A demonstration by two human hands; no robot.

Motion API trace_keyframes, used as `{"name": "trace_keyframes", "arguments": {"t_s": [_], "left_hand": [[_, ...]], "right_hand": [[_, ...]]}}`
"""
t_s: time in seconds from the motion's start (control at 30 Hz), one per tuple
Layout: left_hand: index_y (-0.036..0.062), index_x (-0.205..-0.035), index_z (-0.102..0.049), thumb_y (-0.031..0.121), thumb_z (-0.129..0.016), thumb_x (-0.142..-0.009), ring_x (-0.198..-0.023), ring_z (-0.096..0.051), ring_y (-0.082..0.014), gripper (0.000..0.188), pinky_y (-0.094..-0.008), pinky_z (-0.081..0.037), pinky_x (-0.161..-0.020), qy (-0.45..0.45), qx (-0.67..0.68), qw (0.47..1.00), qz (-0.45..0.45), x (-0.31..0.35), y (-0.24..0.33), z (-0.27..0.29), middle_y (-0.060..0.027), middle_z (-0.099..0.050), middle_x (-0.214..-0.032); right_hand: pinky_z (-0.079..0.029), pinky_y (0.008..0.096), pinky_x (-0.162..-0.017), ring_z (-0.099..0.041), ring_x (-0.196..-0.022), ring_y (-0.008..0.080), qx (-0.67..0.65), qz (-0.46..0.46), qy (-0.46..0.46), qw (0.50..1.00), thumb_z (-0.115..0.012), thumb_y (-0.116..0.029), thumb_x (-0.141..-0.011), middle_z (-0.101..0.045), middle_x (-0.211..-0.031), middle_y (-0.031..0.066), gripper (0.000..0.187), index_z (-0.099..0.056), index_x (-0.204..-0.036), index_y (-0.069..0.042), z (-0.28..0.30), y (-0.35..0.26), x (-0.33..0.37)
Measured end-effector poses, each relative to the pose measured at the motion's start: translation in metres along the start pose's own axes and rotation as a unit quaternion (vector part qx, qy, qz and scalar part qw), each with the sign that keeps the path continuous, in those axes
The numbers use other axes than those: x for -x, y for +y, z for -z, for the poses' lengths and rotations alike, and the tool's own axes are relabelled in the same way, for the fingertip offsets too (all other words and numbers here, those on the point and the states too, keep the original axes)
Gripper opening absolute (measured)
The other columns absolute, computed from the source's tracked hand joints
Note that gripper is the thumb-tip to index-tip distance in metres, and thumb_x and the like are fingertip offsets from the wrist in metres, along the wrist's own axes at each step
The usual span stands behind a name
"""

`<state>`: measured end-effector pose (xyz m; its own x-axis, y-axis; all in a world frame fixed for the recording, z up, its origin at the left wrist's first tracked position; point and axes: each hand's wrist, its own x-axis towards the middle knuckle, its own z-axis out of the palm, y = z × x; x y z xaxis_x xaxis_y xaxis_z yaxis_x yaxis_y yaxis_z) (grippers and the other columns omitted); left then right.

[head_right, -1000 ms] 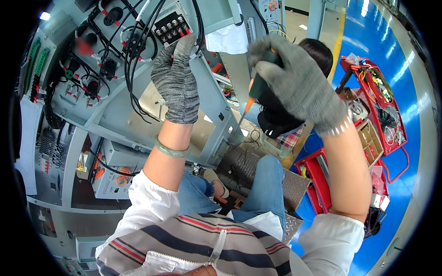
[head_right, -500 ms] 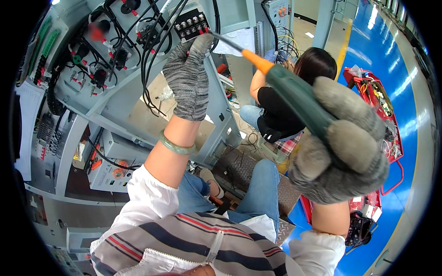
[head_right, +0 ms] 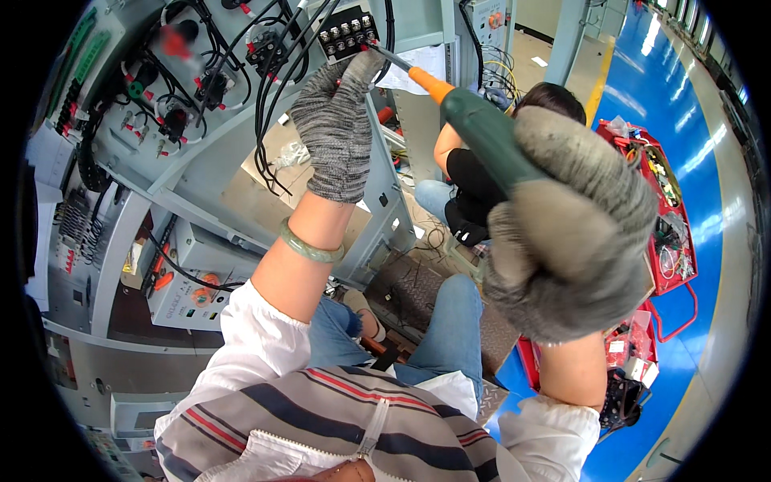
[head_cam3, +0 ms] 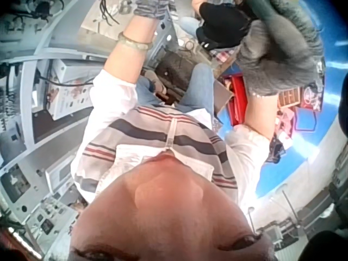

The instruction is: The person strips and crimps wires inside an open electrical cabinet, then secures them with a screwdriver. The person uses pliers, crimping pliers, and a screwdriver to prepare and connect wires to terminal blocks.

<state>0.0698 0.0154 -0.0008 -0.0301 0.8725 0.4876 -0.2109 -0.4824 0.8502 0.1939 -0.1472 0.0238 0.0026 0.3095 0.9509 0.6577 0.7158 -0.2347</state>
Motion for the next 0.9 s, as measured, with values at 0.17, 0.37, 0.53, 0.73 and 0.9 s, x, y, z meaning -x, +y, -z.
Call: {"name": "trace_keyframes", "arguments": {"t_s": [0.17, 0.37, 0.53, 0.73, 0.9], "left_hand": [[0.0044, -0.087, -0.066, 0.020, -0.065, -0.081, -0.059, -0.051, -0.0062, 0.017, -0.0207, -0.042, -0.054, 0.014, -0.007, 1.000, -0.008, 0.000, -0.001, -0.001, 0.0004, -0.060, -0.073], [0.0048, -0.085, -0.065, 0.020, -0.066, -0.079, -0.057, -0.053, -0.0075, 0.017, -0.0211, -0.044, -0.051, 0.020, 0.005, 0.999, 0.032, -0.002, -0.001, -0.001, -0.0002, -0.058, -0.071], [0.0041, -0.085, -0.065, 0.021, -0.067, -0.078, -0.061, -0.052, -0.0073, 0.019, -0.0221, -0.043, -0.057, 0.031, -0.028, 0.999, 0.021, -0.004, 0.003, -0.003, -0.0005, -0.059, -0.072], [0.0025, -0.086, -0.065, 0.020, -0.066, -0.079, -0.067, -0.052, -0.0071, 0.019, -0.0224, -0.042, -0.064, 0.043, -0.037, 0.998, 0.018, -0.004, 0.000, -0.003, -0.0011, -0.062, -0.077], [0.0019, -0.086, -0.065, 0.020, -0.066, -0.079, -0.068, -0.052, -0.0081, 0.019, -0.0230, -0.042, -0.065, 0.054, -0.029, 0.998, -0.013, -0.005, 0.000, -0.005, -0.0019, -0.063, -0.078]], "right_hand": [[-0.050, 0.0336, -0.079, -0.059, -0.094, 0.0255, 0.068, -0.039, -0.010, 0.997, -0.061, -0.013, -0.082, -0.056, -0.108, 0.0180, 0.024, -0.054, -0.103, -0.004, 0.000, -0.008, 0.001], [-0.049, 0.0292, -0.080, -0.058, -0.087, 0.0165, 0.108, -0.073, 0.011, 0.991, -0.064, -0.023, -0.080, -0.057, -0.107, 0.0137, 0.049, -0.045, -0.120, 0.000, 0.000, -0.008, 0.000], [-0.041, 0.0397, -0.093, -0.057, -0.088, 0.0205, 0.243, 0.040, -0.030, 0.969, -0.065, -0.024, -0.078, -0.057, -0.097, 0.0105, 0.047, -0.045, -0.117, -0.005, 0.002, -0.001, -0.004], [-0.039, 0.0400, -0.093, -0.054, -0.099, 0.0247, 0.241, -0.025, -0.040, 0.969, -0.065, -0.035, -0.077, -0.055, -0.109, 0.0127, 0.056, -0.043, -0.121, -0.006, 0.000, -0.003, -0.002], [-0.039, 0.0405, -0.093, -0.053, -0.100, 0.0254, 0.232, 0.029, -0.002, 0.972, -0.066, -0.028, -0.075, -0.056, -0.102, 0.0112, 0.056, -0.043, -0.121, -0.006, -0.004, 0.002, -0.003]]}}
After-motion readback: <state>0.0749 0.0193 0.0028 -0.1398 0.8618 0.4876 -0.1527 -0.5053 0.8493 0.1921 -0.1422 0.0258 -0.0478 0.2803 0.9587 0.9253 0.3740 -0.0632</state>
